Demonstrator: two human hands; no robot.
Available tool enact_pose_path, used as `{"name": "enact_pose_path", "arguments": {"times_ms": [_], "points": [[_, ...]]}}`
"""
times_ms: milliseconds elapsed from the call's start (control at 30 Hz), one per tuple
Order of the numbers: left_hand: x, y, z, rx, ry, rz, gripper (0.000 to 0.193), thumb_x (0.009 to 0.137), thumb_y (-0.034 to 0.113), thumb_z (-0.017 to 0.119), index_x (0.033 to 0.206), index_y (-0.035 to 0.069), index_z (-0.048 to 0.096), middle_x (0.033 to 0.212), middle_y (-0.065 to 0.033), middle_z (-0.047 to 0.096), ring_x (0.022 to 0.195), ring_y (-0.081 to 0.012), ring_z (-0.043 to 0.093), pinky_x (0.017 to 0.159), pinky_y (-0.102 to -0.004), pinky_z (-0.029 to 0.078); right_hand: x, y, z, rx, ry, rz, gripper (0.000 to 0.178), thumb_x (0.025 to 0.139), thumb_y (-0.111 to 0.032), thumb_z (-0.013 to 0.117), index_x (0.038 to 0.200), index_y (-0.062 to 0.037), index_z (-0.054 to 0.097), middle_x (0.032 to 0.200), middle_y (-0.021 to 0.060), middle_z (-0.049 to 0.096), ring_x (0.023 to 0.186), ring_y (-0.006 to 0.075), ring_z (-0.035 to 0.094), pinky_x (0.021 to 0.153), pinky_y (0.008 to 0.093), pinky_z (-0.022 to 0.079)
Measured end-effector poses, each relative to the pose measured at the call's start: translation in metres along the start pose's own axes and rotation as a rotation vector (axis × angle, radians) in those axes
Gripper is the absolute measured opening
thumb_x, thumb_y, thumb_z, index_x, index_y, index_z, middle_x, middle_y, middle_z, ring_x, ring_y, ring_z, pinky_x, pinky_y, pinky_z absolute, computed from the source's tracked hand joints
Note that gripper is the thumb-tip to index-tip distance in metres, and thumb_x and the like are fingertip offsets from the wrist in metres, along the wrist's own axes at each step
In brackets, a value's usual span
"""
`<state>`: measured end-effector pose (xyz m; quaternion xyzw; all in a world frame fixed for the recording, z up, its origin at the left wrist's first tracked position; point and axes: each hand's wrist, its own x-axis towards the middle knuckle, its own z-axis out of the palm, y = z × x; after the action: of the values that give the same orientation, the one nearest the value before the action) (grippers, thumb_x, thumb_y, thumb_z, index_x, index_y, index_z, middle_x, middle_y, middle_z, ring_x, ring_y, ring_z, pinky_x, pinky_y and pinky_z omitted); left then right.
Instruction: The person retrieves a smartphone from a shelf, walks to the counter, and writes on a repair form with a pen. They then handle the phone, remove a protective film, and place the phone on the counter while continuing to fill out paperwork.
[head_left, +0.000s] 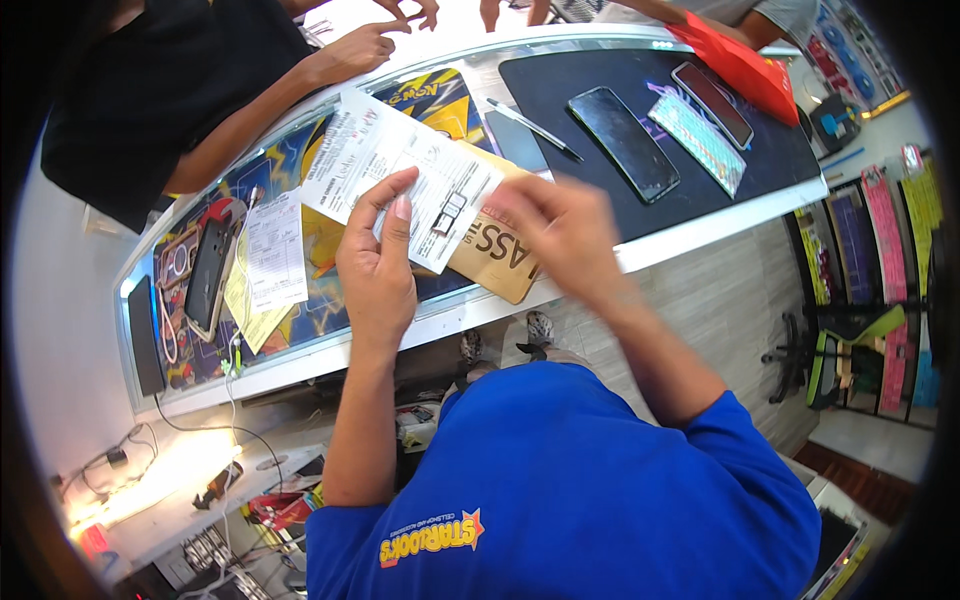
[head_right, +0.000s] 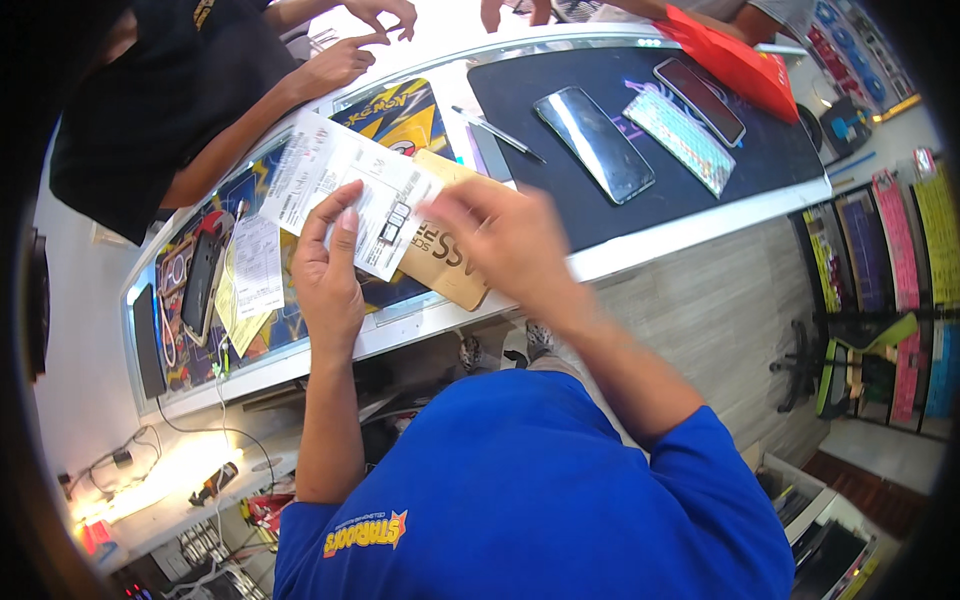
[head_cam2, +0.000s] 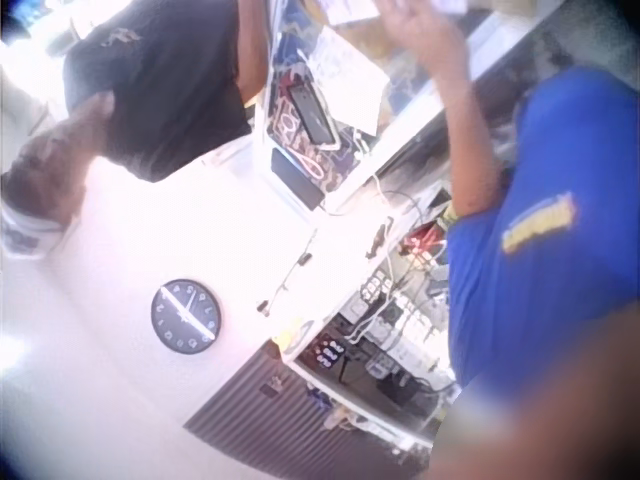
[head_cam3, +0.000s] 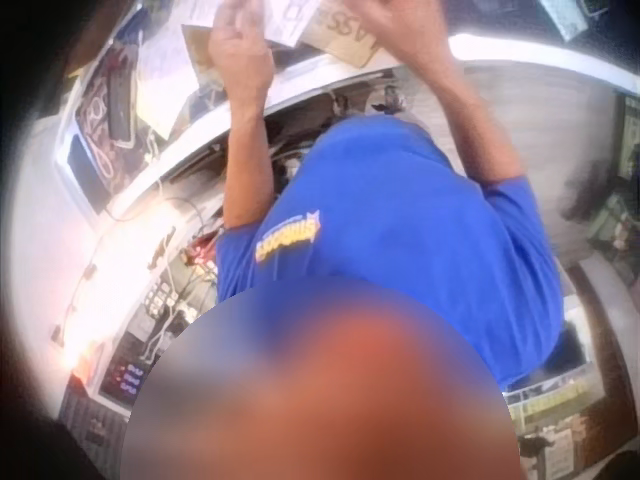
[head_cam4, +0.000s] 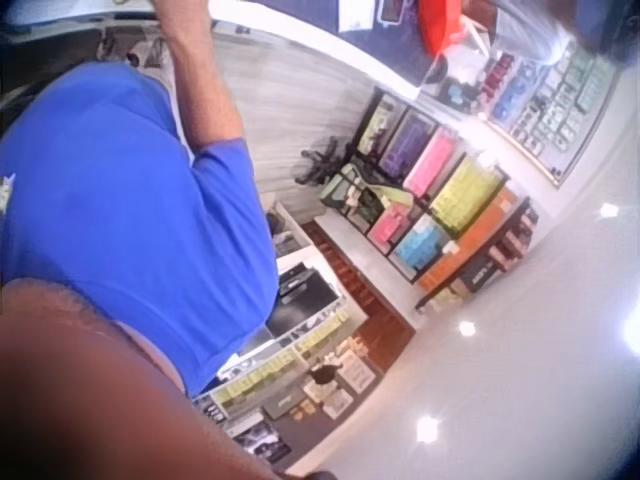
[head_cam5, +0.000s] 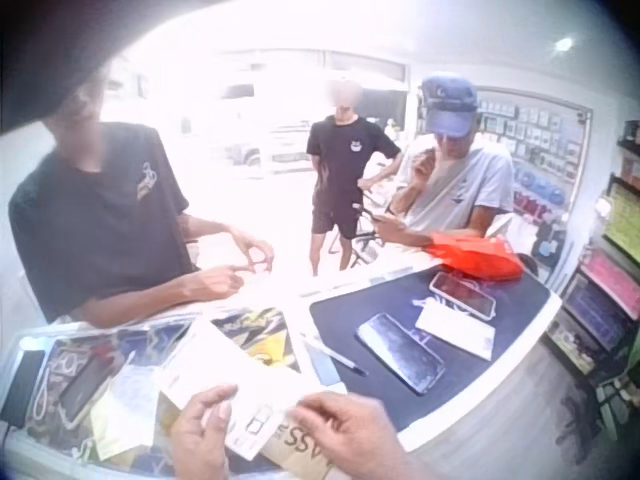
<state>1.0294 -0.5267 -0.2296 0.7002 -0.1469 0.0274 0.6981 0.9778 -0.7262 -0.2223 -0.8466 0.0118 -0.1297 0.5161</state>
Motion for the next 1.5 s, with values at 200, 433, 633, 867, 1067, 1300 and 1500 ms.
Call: {"name": "enact_pose_path", "arguments": {"times_ms": [200, 433, 633, 867, 1067, 1300, 1500], "points": [[0.007, -0.015, -0.011, 0.659, -0.276, 0.152, 0.025, 0.100, 0.018, 0.074, 0.122, 0.007, 0.076, 0.118, -0.0160, 0.076, 0.111, -0.0263, 0.067, 0.103, -0.0361, 0.049, 0.076, 0.063, -0.062, -0.808, -0.088, -0.294, 0.030, 0.097, -0.027, 0.075, 0.108, 0.0009, 0.078, 0.097, 0.0174, 0.074, 0.096, 0.0351, 0.069, 0.087, 0.0471, 0.056], [0.001, -0.016, -0.005, 0.869, -0.261, 0.056, 0.042, 0.087, 0.036, 0.086, 0.122, 0.016, 0.076, 0.133, -0.0173, 0.065, 0.134, -0.0370, 0.046, 0.116, -0.0469, 0.037, 0.109, 0.038, -0.075, -0.194, -0.285, 0.064, 0.023, 0.102, -0.026, 0.073, 0.099, -0.0040, 0.067, 0.073, 0.0004, 0.068, 0.064, 0.0072, 0.059, 0.062, 0.0243, 0.050], [0.003, -0.025, -0.004, 0.863, -0.248, 0.142, 0.041, 0.090, 0.046, 0.082, 0.123, 0.022, 0.076, 0.124, -0.0116, 0.066, 0.126, -0.0321, 0.050, 0.114, -0.0466, 0.037, 0.101, 0.050, -0.022, 0.363, -0.620, -0.008, 0.034, 0.106, -0.033, 0.071, 0.112, -0.0002, 0.072, 0.101, 0.0083, 0.077, 0.088, 0.0104, 0.072, 0.075, 0.0242, 0.056], [0.003, -0.030, -0.007, 0.850, -0.242, 0.139, 0.041, 0.090, 0.045, 0.082, 0.123, 0.021, 0.076, 0.127, -0.0099, 0.061, 0.124, -0.0316, 0.050, 0.112, -0.0467, 0.039, 0.088, 0.068, -0.004, 0.091, -0.523, -0.091, 0.035, 0.105, -0.036, 0.071, 0.097, -0.0018, 0.076, 0.076, 0.0026, 0.074, 0.068, 0.0068, 0.066, 0.063, 0.0264, 0.053], [0.003, -0.032, -0.008, 0.863, -0.239, 0.148, 0.041, 0.088, 0.044, 0.083, 0.123, 0.022, 0.076, 0.125, -0.0099, 0.062, 0.122, -0.0315, 0.051, 0.111, -0.0471, 0.040, 0.086, 0.062, -0.003, -0.011, -0.549, -0.087, 0.037, 0.105, -0.039, 0.070, 0.100, -0.0025, 0.079, 0.076, 0.0034, 0.074, 0.066, 0.0092, 0.065, 0.063, 0.0274, 0.053], [0.004, -0.035, -0.008, 0.855, -0.232, 0.149, 0.042, 0.087, 0.045, 0.085, 0.123, 0.024, 0.077, 0.118, -0.0088, 0.065, 0.122, -0.0297, 0.051, 0.112, -0.0473, 0.038, 0.087, 0.064, -0.002, -0.009, -0.553, -0.082, 0.036, 0.104, -0.038, 0.069, 0.099, -0.0031, 0.079, 0.074, 0.0029, 0.073, 0.064, 0.0093, 0.065, 0.063, 0.0289, 0.053], [0.005, -0.033, -0.007, 0.869, -0.238, 0.137, 0.043, 0.087, 0.045, 0.085, 0.123, 0.024, 0.077, 0.114, -0.0110, 0.067, 0.124, -0.0295, 0.051, 0.111, -0.0462, 0.037, 0.089, 0.064, -0.003, -0.062, -0.558, -0.106, 0.038, 0.104, -0.039, 0.069, 0.098, -0.0021, 0.077, 0.075, 0.0059, 0.075, 0.063, 0.0135, 0.067, 0.063, 0.0304, 0.054]]}}
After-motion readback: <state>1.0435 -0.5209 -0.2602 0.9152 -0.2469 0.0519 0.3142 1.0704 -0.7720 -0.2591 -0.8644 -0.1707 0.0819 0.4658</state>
